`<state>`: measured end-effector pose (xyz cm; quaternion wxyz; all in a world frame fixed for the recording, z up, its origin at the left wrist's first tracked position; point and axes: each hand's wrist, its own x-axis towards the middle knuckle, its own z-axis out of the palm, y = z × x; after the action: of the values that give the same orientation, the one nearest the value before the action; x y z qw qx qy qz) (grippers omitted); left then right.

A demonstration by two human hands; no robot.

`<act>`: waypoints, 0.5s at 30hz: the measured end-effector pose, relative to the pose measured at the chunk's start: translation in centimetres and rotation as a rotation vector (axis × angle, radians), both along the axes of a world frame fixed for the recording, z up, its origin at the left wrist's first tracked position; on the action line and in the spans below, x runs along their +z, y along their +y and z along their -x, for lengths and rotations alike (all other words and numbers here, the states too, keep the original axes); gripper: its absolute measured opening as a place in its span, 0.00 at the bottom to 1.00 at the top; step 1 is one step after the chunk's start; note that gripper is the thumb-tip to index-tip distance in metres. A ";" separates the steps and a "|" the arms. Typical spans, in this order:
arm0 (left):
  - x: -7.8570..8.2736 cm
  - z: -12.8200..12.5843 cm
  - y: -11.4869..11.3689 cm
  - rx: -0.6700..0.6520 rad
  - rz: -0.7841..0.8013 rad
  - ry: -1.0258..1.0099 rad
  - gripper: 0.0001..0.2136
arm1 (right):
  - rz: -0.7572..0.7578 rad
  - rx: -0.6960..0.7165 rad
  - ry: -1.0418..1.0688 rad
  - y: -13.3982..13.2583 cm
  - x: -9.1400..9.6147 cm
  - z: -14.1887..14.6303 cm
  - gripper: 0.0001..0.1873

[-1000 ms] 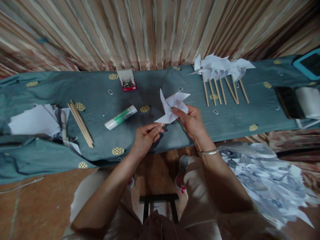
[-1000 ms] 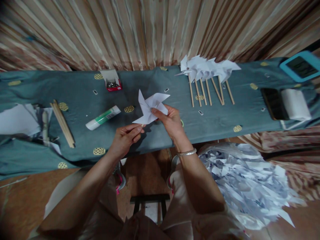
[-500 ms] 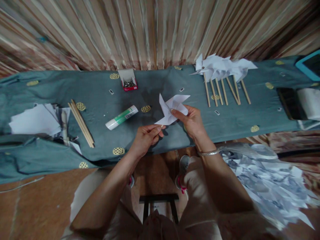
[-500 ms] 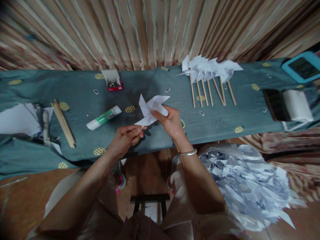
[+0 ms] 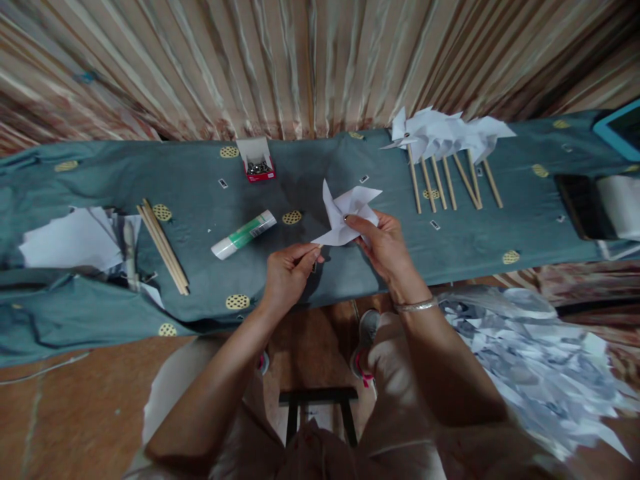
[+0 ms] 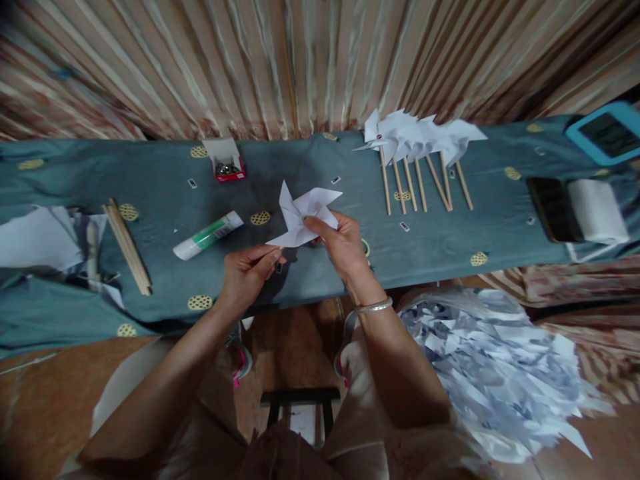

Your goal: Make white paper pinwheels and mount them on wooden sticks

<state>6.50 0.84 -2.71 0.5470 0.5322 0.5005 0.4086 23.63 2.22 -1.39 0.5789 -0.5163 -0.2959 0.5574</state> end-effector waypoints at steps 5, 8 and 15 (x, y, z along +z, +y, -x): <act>0.2 0.4 0.3 -0.004 -0.122 0.093 0.08 | 0.067 -0.020 0.090 0.1 0.4 0.2 0.13; 0.5 0.5 0.4 -0.013 -0.167 0.122 0.07 | 0.082 -0.024 0.129 0.1 0.1 0.2 0.12; 0.7 0.9 0.4 -0.037 -0.223 0.176 0.09 | 0.115 -0.018 0.184 0.4 -0.2 0.3 0.10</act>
<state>5.64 1.27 -2.00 0.4459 0.6327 0.4880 0.4034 23.36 2.58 -1.62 0.5781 -0.4980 -0.2041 0.6133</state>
